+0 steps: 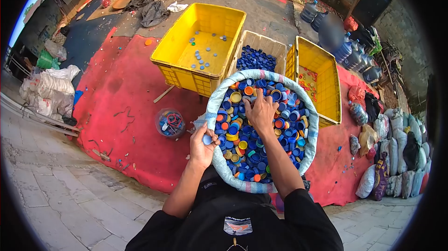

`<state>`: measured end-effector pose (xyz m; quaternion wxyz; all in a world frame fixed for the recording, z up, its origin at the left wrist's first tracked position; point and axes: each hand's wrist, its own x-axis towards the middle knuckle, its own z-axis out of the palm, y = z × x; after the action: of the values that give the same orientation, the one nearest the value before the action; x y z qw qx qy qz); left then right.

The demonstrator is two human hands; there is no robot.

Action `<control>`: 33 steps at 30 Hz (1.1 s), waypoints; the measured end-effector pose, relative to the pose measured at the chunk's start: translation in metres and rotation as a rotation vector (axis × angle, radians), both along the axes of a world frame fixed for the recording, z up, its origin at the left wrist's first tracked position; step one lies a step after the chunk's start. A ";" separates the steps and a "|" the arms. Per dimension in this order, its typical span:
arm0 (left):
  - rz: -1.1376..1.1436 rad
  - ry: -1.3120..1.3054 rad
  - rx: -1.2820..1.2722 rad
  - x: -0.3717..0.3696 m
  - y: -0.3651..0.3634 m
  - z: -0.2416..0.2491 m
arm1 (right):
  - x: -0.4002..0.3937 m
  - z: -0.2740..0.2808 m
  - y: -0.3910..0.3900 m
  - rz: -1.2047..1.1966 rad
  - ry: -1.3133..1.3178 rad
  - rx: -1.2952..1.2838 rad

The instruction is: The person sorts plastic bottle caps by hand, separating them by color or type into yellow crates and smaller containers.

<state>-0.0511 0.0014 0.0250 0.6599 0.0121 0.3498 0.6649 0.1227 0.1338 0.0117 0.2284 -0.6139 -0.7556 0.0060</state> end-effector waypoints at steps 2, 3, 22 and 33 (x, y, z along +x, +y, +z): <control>-0.007 0.073 0.005 0.002 -0.004 -0.002 | -0.006 -0.009 0.006 -0.022 0.016 0.038; -0.011 0.062 0.011 0.004 -0.004 -0.003 | -0.010 -0.009 0.007 -0.042 0.006 0.012; -0.102 0.168 -0.010 0.029 0.001 -0.007 | -0.031 -0.019 0.004 -0.098 0.257 -0.015; -0.476 0.443 0.033 0.041 0.018 0.009 | 0.008 0.049 -0.110 0.227 0.273 0.076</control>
<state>-0.0103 0.0193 0.0337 0.7042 0.2489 0.4614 0.4788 0.1307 0.0233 0.0607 0.3498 -0.5093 -0.7816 0.0863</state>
